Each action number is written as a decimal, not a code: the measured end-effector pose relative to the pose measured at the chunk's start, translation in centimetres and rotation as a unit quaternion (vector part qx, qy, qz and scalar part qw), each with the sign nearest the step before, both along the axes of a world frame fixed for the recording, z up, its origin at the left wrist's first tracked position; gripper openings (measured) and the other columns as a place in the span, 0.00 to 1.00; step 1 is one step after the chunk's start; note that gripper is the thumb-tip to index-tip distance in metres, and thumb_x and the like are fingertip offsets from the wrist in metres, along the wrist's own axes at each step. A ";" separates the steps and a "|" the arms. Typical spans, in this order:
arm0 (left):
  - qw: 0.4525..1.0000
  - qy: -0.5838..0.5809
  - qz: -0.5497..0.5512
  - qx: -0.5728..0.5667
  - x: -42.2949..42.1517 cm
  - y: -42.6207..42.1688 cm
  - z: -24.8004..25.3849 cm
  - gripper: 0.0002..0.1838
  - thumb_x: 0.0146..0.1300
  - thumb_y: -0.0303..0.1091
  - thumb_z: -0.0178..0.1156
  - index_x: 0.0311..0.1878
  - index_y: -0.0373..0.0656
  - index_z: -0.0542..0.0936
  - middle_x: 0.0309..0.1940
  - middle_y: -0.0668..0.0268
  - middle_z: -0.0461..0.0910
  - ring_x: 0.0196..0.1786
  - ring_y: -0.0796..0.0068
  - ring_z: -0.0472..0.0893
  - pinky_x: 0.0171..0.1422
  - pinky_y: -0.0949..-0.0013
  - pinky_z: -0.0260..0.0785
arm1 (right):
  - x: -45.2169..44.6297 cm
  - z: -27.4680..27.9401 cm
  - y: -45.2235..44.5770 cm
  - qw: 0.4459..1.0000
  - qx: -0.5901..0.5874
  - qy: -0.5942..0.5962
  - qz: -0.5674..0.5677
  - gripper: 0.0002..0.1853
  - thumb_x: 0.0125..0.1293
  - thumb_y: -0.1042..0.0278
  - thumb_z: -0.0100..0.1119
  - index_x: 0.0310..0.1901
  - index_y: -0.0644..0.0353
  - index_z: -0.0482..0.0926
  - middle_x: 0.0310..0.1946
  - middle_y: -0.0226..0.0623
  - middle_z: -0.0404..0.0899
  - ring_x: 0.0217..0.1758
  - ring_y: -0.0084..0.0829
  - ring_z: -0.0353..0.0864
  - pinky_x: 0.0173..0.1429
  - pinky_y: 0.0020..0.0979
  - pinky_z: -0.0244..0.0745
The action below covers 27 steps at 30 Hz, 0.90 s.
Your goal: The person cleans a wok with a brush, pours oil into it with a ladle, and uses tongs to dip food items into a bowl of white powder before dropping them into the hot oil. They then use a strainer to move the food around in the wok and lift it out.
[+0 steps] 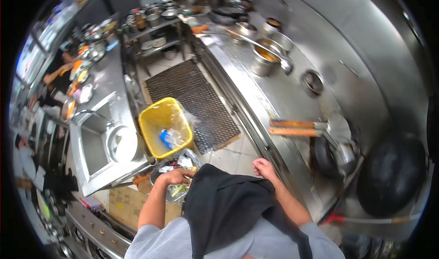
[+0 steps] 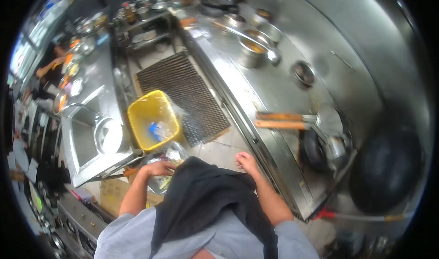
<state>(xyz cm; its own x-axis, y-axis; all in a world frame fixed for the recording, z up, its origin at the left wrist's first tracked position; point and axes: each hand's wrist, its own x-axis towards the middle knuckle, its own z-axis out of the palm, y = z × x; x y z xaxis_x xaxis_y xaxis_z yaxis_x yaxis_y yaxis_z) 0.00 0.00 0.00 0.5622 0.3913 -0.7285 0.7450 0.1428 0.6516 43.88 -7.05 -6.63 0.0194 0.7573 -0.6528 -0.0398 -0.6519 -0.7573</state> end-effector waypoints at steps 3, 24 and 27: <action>0.975 -0.031 0.138 0.169 0.3 3.0 -5.2 0.19 0.63 0.33 0.61 0.58 0.47 0.80 0.54 0.60 0.82 0.57 0.65 0.80 0.63 0.65 0.69 | 2.1 1.5 10.9 0.998 0.030 -0.035 0.052 0.09 0.69 0.62 0.58 0.43 0.56 0.78 0.31 0.28 0.78 0.30 0.20 0.76 0.32 0.25 0.75; 0.861 0.104 0.488 0.098 -4.0 19.6 -4.1 0.15 0.64 0.33 0.62 0.52 0.39 0.81 0.40 0.68 0.85 0.44 0.77 0.81 0.48 0.67 0.75 | -6.1 -3.6 58.3 0.943 0.020 -0.003 0.331 0.08 0.70 0.66 0.53 0.39 0.59 0.80 0.27 0.30 0.79 0.28 0.20 0.77 0.33 0.23 0.75; 0.950 0.025 0.286 0.123 -8.1 19.8 -10.5 0.14 0.64 0.37 0.58 0.51 0.43 0.81 0.42 0.70 0.83 0.46 0.75 0.81 0.46 0.63 0.76 | -7.1 -4.1 65.2 0.964 0.086 0.027 0.249 0.07 0.70 0.67 0.53 0.37 0.59 0.79 0.27 0.29 0.78 0.26 0.19 0.76 0.28 0.22 0.72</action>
